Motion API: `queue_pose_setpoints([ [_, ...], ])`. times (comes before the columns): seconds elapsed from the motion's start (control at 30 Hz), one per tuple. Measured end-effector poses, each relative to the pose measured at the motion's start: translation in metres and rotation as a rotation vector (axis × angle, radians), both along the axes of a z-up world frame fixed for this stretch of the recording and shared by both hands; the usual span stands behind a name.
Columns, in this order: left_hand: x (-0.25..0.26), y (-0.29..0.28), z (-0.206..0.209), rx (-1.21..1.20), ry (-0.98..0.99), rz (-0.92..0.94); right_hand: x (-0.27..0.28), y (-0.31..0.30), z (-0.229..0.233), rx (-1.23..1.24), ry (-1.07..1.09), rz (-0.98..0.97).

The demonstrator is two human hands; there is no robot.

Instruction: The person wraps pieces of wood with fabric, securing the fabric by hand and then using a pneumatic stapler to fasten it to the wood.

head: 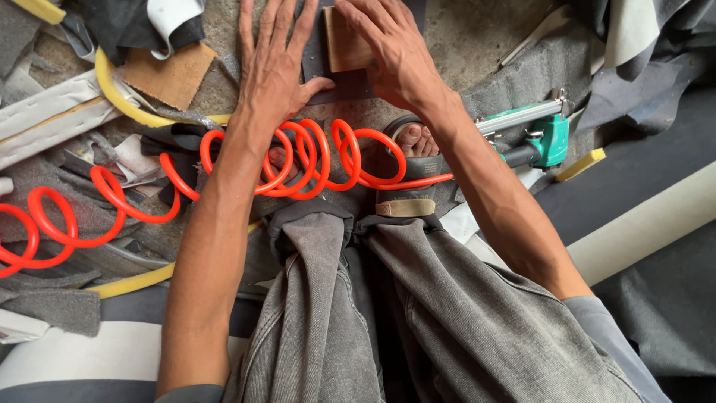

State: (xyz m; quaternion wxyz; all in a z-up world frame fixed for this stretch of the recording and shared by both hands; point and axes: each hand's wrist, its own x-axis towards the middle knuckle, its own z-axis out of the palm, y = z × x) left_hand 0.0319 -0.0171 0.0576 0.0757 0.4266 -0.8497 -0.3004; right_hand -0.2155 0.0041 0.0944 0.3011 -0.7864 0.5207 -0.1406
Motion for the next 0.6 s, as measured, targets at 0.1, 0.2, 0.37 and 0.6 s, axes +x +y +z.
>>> queue_pose_setpoints([
  [0.1,0.0,-0.001,0.002,0.012,0.0,-0.003,-0.002,0.003,-0.004,0.006,-0.019,-0.011],
  [0.2,0.0,-0.001,0.002,0.028,-0.002,0.001,-0.003,0.005,-0.005,-0.004,-0.016,-0.006],
  [0.37,0.001,0.0,0.003,-0.003,-0.001,0.002,-0.003,0.005,-0.005,0.004,-0.012,0.001],
  [0.6,-0.005,-0.009,0.014,0.052,0.102,0.081,-0.017,0.029,0.004,0.038,0.089,-0.055],
])
